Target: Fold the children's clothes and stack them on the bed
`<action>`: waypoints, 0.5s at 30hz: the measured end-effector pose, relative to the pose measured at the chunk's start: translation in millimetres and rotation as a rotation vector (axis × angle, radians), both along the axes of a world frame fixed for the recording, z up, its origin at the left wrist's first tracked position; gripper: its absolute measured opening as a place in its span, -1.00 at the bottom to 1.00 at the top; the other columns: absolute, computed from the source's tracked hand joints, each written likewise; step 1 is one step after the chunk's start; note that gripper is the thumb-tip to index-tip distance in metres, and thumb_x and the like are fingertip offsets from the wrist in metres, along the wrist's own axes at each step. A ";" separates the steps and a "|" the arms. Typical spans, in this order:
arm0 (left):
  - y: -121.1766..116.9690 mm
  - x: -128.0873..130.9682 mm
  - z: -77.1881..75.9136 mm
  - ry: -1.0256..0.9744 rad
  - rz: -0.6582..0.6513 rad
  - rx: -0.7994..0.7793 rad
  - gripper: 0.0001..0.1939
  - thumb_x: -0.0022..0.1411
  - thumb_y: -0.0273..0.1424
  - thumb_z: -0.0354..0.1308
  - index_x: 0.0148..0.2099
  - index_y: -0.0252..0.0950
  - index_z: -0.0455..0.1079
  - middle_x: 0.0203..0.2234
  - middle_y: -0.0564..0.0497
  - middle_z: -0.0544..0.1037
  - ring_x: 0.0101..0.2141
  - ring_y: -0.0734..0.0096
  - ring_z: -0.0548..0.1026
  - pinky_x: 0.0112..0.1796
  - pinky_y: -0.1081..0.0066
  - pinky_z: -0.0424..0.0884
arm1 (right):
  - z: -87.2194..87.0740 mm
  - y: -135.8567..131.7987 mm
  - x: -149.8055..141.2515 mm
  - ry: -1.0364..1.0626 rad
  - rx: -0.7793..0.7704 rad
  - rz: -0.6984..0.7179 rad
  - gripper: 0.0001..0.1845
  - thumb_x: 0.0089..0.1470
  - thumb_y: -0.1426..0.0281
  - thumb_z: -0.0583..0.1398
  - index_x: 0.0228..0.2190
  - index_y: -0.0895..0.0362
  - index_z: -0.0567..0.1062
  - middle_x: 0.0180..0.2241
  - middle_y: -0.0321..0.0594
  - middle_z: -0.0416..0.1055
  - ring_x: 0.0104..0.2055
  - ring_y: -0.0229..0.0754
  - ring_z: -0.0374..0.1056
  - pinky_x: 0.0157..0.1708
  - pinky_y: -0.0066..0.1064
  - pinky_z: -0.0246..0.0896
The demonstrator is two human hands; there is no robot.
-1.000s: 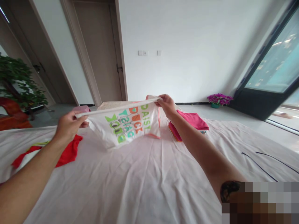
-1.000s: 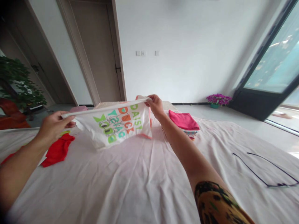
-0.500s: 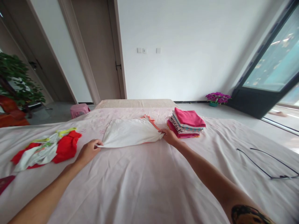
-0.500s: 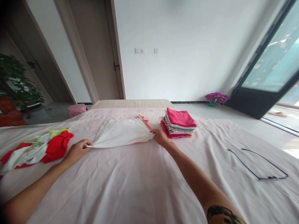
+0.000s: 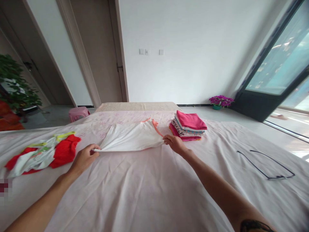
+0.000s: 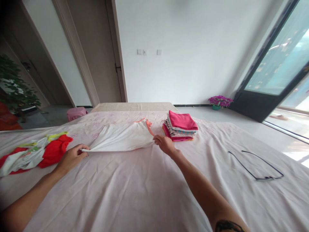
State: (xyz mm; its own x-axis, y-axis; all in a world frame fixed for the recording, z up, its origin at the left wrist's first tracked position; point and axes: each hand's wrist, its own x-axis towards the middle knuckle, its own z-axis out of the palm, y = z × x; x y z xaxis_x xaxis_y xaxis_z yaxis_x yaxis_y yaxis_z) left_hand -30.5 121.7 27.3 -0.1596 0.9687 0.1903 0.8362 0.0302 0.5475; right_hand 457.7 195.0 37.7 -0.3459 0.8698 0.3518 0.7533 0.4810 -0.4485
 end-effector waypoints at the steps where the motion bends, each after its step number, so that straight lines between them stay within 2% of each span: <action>1: -2.6 -1.7 0.0 0.015 -0.007 -0.002 -0.75 0.06 -0.28 0.07 -0.19 -0.20 0.41 -0.46 0.13 0.53 -0.39 0.37 0.49 -0.33 0.49 0.31 | 2.1 -1.4 3.1 0.033 -0.009 0.019 -0.79 0.21 0.45 0.11 -0.22 0.07 0.55 -0.31 -0.27 0.57 -0.27 -0.20 0.47 -0.26 -0.45 0.27; 4: -9.7 -3.4 -2.4 0.067 -0.038 -0.021 -0.75 0.07 -0.29 0.06 -0.19 -0.19 0.41 -0.44 0.12 0.54 -0.38 0.36 0.50 -0.32 0.49 0.31 | 2.8 -10.8 7.8 0.013 0.012 0.111 -0.77 0.17 0.51 0.11 -0.23 0.10 0.55 -0.26 -0.24 0.55 -0.24 -0.20 0.46 -0.24 -0.45 0.27; 8: -12.0 2.1 -7.5 0.078 -0.054 -0.034 -0.77 0.08 -0.31 0.04 -0.19 -0.19 0.39 -0.34 0.09 0.57 -0.33 0.37 0.52 -0.28 0.49 0.32 | -7.8 -20.3 -3.5 -0.240 0.080 0.234 -0.66 0.21 0.54 0.06 -0.10 0.06 0.54 -0.11 -0.17 0.51 -0.09 -0.16 0.41 -0.11 -0.40 0.25; 11: -8.4 5.9 -8.6 0.063 -0.020 -0.045 -0.77 0.09 -0.30 0.04 -0.18 -0.19 0.39 -0.34 0.08 0.58 -0.34 0.35 0.53 -0.29 0.48 0.33 | -13.4 -13.1 -18.8 -0.356 0.107 0.208 -0.64 0.25 0.52 0.05 -0.03 0.06 0.52 -0.08 -0.13 0.50 0.00 -0.10 0.35 0.00 -0.32 0.20; 15: 2.8 2.6 -9.5 -0.025 0.068 -0.077 -0.73 0.09 -0.27 0.06 -0.15 -0.18 0.40 -0.45 0.10 0.58 -0.36 0.31 0.56 -0.36 0.48 0.35 | -11.0 14.8 -36.6 -0.252 -0.032 0.091 -0.75 0.21 0.49 0.11 -0.23 0.10 0.59 -0.14 -0.10 0.51 -0.04 -0.09 0.38 -0.01 -0.33 0.21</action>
State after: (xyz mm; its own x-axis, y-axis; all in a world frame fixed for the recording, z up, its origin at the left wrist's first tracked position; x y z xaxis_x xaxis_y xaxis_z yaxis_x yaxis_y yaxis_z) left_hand -27.8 124.5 17.8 -0.2294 0.9669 0.1113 0.8168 0.1290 0.5624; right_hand 421.2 209.7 26.7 -0.4965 0.8404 0.2171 0.7973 0.5405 -0.2687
